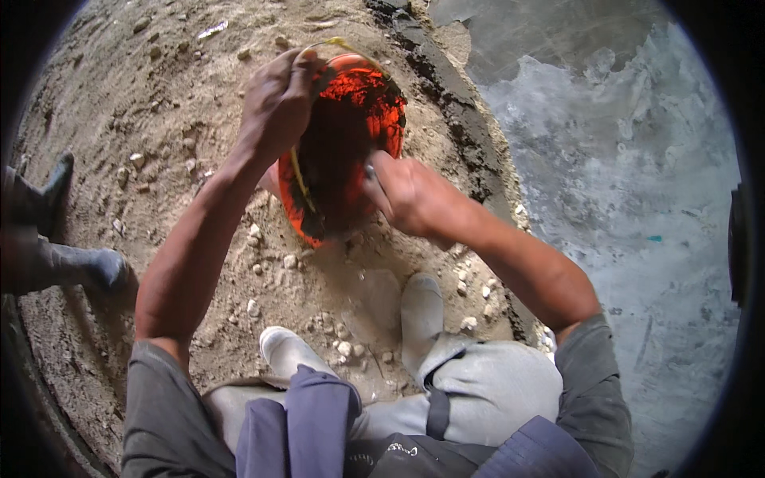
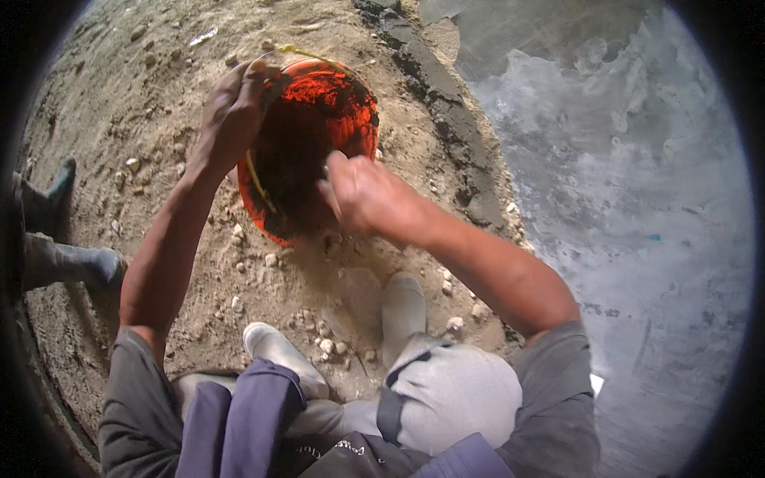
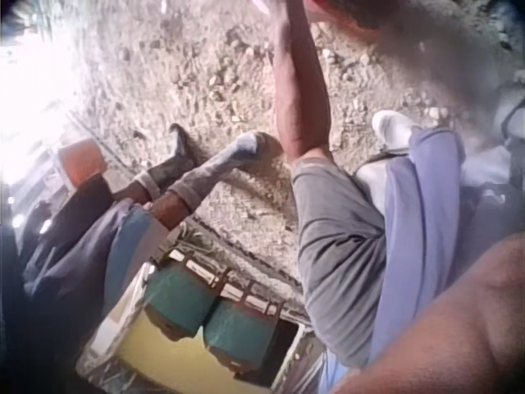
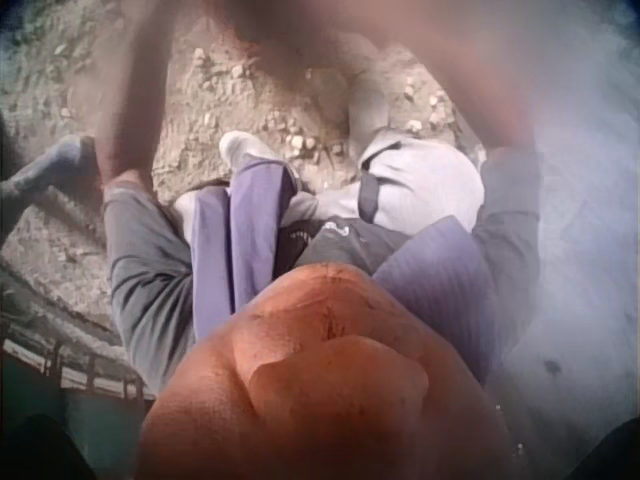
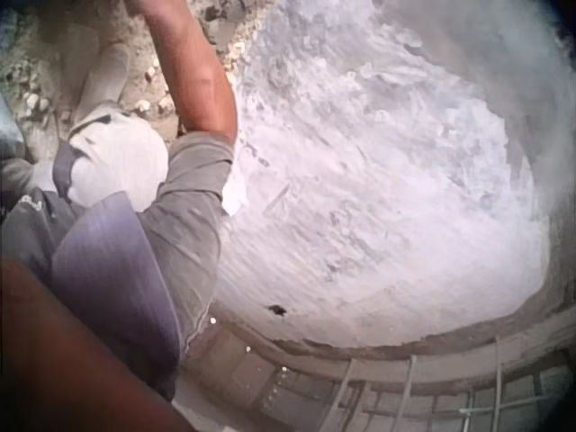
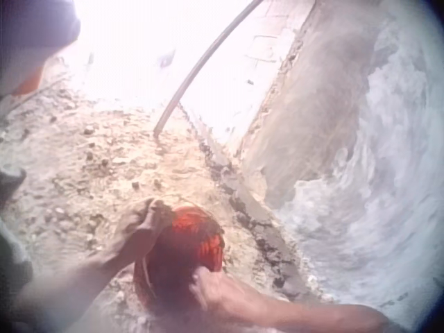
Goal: The person positions a long metal straightedge along a wall base to level the ground. They then scoop wet cement from a red bucket using a trowel and spread it along the base of the wall, smoothing the surface.
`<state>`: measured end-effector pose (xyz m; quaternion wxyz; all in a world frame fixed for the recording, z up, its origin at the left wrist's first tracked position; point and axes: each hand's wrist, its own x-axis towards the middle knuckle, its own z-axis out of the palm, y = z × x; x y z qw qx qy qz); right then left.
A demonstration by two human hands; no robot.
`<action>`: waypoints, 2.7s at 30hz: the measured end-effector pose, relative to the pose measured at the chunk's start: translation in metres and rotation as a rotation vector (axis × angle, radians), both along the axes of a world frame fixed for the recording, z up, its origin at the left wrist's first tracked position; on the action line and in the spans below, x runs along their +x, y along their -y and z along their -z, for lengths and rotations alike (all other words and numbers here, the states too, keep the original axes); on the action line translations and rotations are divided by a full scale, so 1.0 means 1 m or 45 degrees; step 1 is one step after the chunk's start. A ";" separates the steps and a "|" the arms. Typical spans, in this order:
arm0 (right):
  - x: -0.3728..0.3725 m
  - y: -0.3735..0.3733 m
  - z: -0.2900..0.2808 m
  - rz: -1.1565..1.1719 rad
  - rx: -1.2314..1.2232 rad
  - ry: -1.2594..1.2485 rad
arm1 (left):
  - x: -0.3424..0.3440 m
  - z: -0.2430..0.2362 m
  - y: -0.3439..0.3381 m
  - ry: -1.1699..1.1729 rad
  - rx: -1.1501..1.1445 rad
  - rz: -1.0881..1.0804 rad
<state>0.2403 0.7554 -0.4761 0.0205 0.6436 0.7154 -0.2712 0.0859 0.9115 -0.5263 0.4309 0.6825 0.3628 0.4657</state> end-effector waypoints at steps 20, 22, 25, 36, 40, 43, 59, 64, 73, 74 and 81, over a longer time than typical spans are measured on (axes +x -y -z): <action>0.048 -0.038 0.056 -0.279 -0.185 0.448 | -0.015 -0.014 0.010 0.138 -0.192 0.009; 0.049 -0.024 0.053 -0.299 -0.218 0.275 | -0.020 -0.017 0.004 0.134 -0.309 -0.052; 0.045 -0.015 0.066 -0.302 -0.203 -0.024 | -0.022 -0.014 -0.002 0.135 -0.225 -0.123; 0.068 -0.064 0.011 0.207 -0.713 -0.767 | -0.015 -0.002 -0.030 0.136 -0.376 -0.505; 0.113 -0.087 -0.002 0.176 -0.639 -0.817 | -0.026 -0.004 -0.046 -0.527 -0.166 -0.434; 0.151 -0.103 -0.006 0.135 -0.560 -0.824 | -0.014 -0.025 -0.047 -0.932 -0.080 -0.543; 0.350 -0.280 0.099 1.185 0.331 -0.043 | 0.005 -0.020 -0.060 -0.003 -0.721 -0.692; 0.349 -0.289 0.149 1.097 0.344 -0.132 | -0.004 -0.012 -0.060 0.011 -0.716 -0.653; 0.305 -0.325 0.176 1.690 0.222 -1.889 | -0.006 -0.018 -0.059 -0.101 -0.652 -0.747; 0.293 -0.346 0.174 1.754 0.211 -1.782 | -0.011 -0.016 -0.058 -0.132 -0.626 -0.782; 0.257 -0.400 0.162 1.230 0.216 -1.401 | -0.025 -0.035 -0.039 -0.213 -0.656 -0.852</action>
